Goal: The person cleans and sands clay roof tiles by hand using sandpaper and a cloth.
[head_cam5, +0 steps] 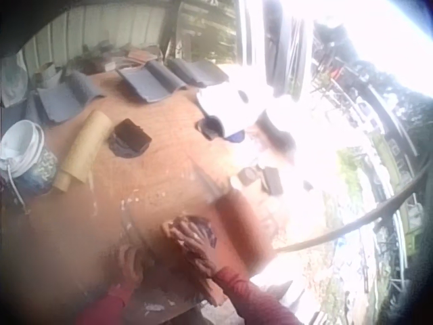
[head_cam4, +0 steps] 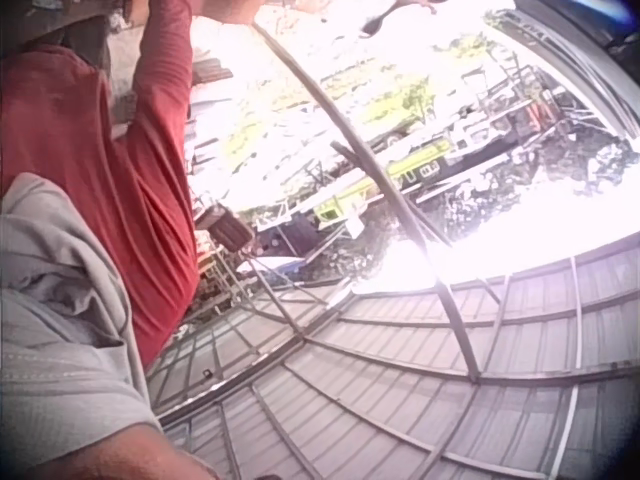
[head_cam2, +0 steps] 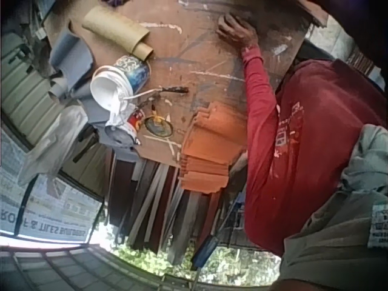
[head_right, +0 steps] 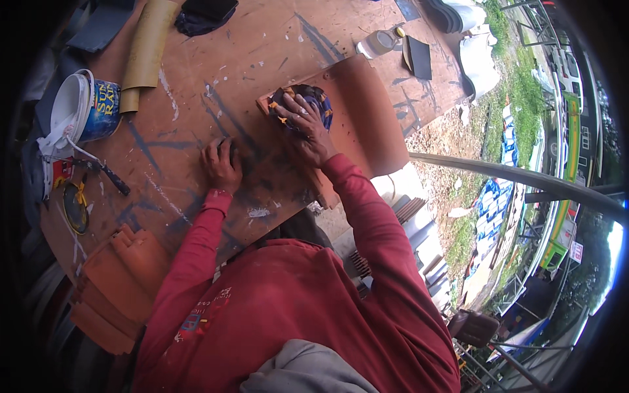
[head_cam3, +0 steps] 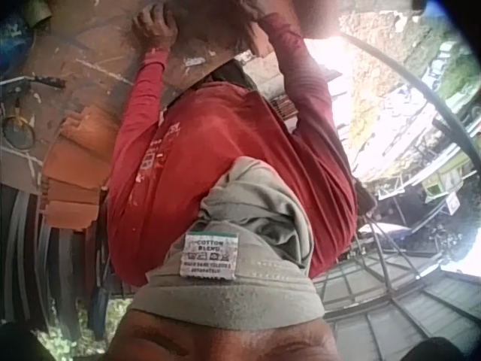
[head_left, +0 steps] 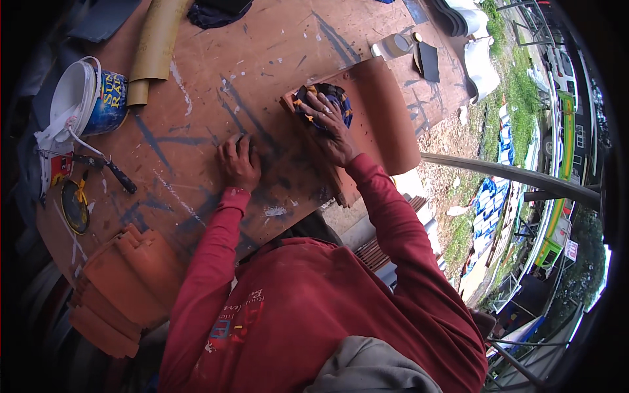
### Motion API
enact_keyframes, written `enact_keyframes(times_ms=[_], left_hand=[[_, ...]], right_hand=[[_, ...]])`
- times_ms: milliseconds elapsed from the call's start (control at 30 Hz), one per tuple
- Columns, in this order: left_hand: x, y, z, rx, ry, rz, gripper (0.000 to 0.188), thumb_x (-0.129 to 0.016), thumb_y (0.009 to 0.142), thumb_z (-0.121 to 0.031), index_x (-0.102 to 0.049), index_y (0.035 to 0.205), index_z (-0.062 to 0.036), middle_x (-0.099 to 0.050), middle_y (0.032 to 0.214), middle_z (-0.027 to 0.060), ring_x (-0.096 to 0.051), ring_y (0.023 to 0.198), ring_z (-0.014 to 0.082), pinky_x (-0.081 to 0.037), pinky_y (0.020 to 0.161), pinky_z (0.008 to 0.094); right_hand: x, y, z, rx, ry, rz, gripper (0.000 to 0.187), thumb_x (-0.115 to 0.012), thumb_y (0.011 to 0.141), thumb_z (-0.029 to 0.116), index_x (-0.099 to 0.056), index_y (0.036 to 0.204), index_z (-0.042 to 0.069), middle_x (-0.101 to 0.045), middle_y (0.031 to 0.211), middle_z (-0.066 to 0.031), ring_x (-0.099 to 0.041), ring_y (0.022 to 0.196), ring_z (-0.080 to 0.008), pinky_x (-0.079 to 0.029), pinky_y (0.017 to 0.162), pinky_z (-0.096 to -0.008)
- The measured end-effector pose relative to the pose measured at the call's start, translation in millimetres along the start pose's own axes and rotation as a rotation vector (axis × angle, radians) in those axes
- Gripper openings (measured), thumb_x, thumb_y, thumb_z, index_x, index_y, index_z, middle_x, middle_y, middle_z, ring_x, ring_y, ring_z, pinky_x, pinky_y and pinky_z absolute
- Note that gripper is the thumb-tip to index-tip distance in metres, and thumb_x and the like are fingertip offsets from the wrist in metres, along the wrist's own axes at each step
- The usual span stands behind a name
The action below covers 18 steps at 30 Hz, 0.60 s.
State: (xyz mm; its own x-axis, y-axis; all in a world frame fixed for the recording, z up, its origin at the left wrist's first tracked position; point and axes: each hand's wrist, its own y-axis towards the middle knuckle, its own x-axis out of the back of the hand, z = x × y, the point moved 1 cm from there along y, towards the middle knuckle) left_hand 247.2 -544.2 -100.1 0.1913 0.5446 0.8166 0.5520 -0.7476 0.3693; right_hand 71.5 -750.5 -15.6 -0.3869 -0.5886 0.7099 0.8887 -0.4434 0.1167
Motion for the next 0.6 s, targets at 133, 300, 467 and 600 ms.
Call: enact_keyframes(times_ms=[133,300,467,600], left_hand=[[4,-3,1,0.000,0.026,-0.017,0.033,-0.063,0.090,-0.024,-0.066,0.120,-0.0100,-0.058,0.123,0.0105,-0.055,0.109,0.0354,-0.044,0.095,0.0499],[1,-2,-6,-0.047,0.126,-0.042,0.034,-0.064,0.088,-0.023,-0.065,0.119,-0.0086,-0.056,0.123,0.0127,-0.054,0.106,0.0372,-0.044,0.094,0.0514],[-8,-4,-4,-0.085,0.226,-0.014,0.036,-0.064,0.090,-0.025,-0.063,0.123,-0.0094,-0.054,0.125,0.0157,-0.053,0.113,0.0402,-0.040,0.101,0.0547],[-10,-7,-3,-0.018,0.086,-0.018,0.037,-0.064,0.091,-0.025,-0.063,0.124,-0.0071,-0.055,0.123,0.0176,-0.051,0.117,0.0402,-0.038,0.104,0.0554]], right_hand=[[9,-143,15,-0.134,0.247,0.151,0.048,-0.056,0.100,0.017,-0.054,0.148,0.018,-0.038,0.162,-0.0074,-0.020,0.155,-0.0350,-0.015,0.125,-0.0530],[45,-252,4,-0.526,0.431,-0.012,0.029,-0.058,0.099,0.007,-0.067,0.127,0.009,-0.054,0.149,-0.0107,-0.041,0.145,-0.0339,-0.025,0.123,-0.0496],[28,-143,41,-0.104,0.333,-0.377,0.039,-0.061,0.094,0.006,-0.062,0.133,0.007,-0.056,0.145,-0.0161,-0.047,0.140,-0.0360,-0.027,0.122,-0.0499],[-9,-157,51,-0.002,0.235,-0.262,0.045,-0.063,0.091,0.005,-0.060,0.135,0.012,-0.054,0.149,-0.0101,-0.042,0.145,-0.0338,-0.021,0.124,-0.0519]])
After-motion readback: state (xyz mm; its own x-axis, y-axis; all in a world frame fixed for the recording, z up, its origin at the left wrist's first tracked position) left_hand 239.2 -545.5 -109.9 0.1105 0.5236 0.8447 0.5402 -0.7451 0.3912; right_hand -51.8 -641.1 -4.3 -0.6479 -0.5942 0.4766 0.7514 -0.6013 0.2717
